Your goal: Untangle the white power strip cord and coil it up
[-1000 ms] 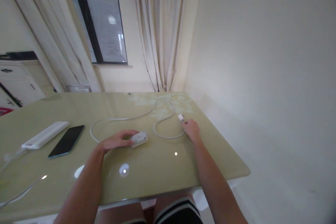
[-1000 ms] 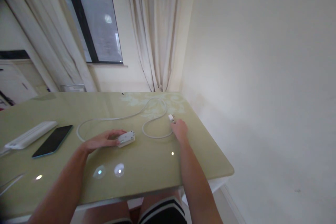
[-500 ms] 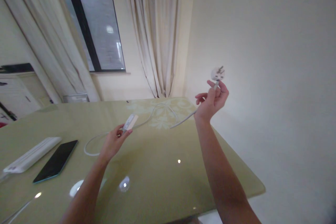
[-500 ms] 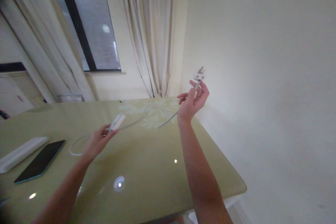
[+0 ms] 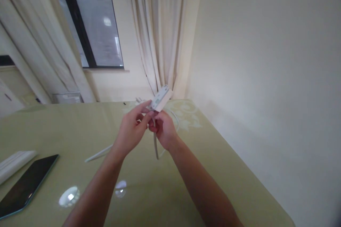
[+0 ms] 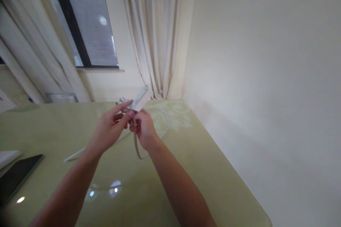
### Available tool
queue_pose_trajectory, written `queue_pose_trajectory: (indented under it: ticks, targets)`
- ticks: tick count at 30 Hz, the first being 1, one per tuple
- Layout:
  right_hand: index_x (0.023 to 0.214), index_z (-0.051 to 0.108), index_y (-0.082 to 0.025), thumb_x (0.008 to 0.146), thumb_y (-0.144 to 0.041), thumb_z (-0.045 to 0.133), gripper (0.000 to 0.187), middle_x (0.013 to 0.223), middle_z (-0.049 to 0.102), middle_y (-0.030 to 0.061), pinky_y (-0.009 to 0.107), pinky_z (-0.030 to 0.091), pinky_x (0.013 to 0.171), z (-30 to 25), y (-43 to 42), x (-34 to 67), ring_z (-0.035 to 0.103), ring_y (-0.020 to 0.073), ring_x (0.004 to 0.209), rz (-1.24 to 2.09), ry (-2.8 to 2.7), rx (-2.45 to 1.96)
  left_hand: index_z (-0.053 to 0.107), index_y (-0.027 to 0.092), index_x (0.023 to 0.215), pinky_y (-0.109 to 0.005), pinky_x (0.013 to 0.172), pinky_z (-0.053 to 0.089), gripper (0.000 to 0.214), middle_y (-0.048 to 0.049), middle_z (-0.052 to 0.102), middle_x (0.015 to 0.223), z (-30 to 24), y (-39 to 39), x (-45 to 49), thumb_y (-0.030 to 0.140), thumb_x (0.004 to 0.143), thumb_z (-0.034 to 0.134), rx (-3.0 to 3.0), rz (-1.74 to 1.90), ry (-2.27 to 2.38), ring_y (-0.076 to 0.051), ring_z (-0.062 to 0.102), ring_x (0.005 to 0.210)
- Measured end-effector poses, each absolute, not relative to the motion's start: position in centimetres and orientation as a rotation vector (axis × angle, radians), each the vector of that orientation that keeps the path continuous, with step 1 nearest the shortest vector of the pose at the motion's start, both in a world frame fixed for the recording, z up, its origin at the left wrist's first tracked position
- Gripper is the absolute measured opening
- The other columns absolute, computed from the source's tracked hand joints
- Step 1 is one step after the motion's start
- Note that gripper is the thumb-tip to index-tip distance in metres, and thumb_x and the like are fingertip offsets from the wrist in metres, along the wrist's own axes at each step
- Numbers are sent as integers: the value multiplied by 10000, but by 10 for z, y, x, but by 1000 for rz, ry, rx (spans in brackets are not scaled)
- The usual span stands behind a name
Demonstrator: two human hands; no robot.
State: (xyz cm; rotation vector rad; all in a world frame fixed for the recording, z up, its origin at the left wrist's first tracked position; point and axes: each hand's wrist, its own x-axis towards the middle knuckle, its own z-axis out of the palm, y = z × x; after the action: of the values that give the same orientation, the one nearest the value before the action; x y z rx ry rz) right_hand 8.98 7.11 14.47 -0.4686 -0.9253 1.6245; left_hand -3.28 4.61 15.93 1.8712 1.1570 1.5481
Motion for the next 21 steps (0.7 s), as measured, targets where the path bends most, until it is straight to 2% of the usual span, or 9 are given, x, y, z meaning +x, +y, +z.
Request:
queue_pose_trajectory:
  ticks: [3,6,8,10,12,14,16,18,21]
  targets:
    - [834,606,-196,623,-257,682,232,707,573,-35,158,236,407,148,65,92,413,74,548,1699,-885,-454,730,197,1258,-208,499,539,365,-106,661,1133,155,45,-26,369,943,662,1915,1558,1257,-107,641,653]
    - [1011,651,-212,730,-396,773,357,764,624,-34,154,217,370,150,63,94,399,59,504,1636,-888,-485,708,213,1221,-228,546,575,367,-109,668,1188,160,42,-32,412,913,714,1865,1459,1130,-139,695,730]
    - [1104,637,-231,783,-490,800,444,667,585,-68,153,219,348,149,63,93,385,55,441,1547,-950,-535,685,202,1113,-242,555,575,346,-75,720,1017,165,40,-39,482,911,715,1749,1403,1060,-163,714,717]
    - [1091,625,-228,812,-560,793,465,582,539,-91,160,235,326,145,62,90,385,57,384,1468,-1036,-594,658,195,958,-235,512,539,367,-26,701,773,168,40,-46,560,926,671,1669,1372,1113,-164,695,609]
    - [1037,616,-213,830,-597,772,463,612,584,-73,166,274,317,142,61,88,439,60,371,1395,-1102,-621,632,190,800,-224,439,464,457,-3,633,614,169,40,-50,622,947,603,1689,1327,1264,-152,637,479]
    - [1048,596,-209,845,-593,753,462,698,655,-44,167,310,317,139,60,87,517,70,388,1334,-1134,-612,617,186,706,-229,386,391,546,-9,610,569,167,41,-51,658,968,530,1749,1252,1402,-136,576,390]
    - [1118,557,-221,865,-562,727,457,730,686,-41,164,319,313,139,58,89,554,83,383,1305,-1160,-613,639,185,735,-235,370,374,571,-20,640,594,163,43,-49,670,986,472,1781,1148,1400,-134,566,372]
    - [1161,519,-233,886,-525,693,437,761,716,-41,162,305,299,141,57,92,535,80,347,1300,-1207,-633,661,191,852,-231,363,387,553,-19,669,626,160,44,-44,671,1001,431,1747,1058,1278,-140,575,385]
    - [1124,521,-230,896,-501,664,382,879,768,-3,167,312,291,145,57,99,529,71,334,1274,-1284,-665,640,186,858,-215,343,388,556,-24,680,639,159,45,-38,680,1001,426,1678,999,1130,-128,555,385]
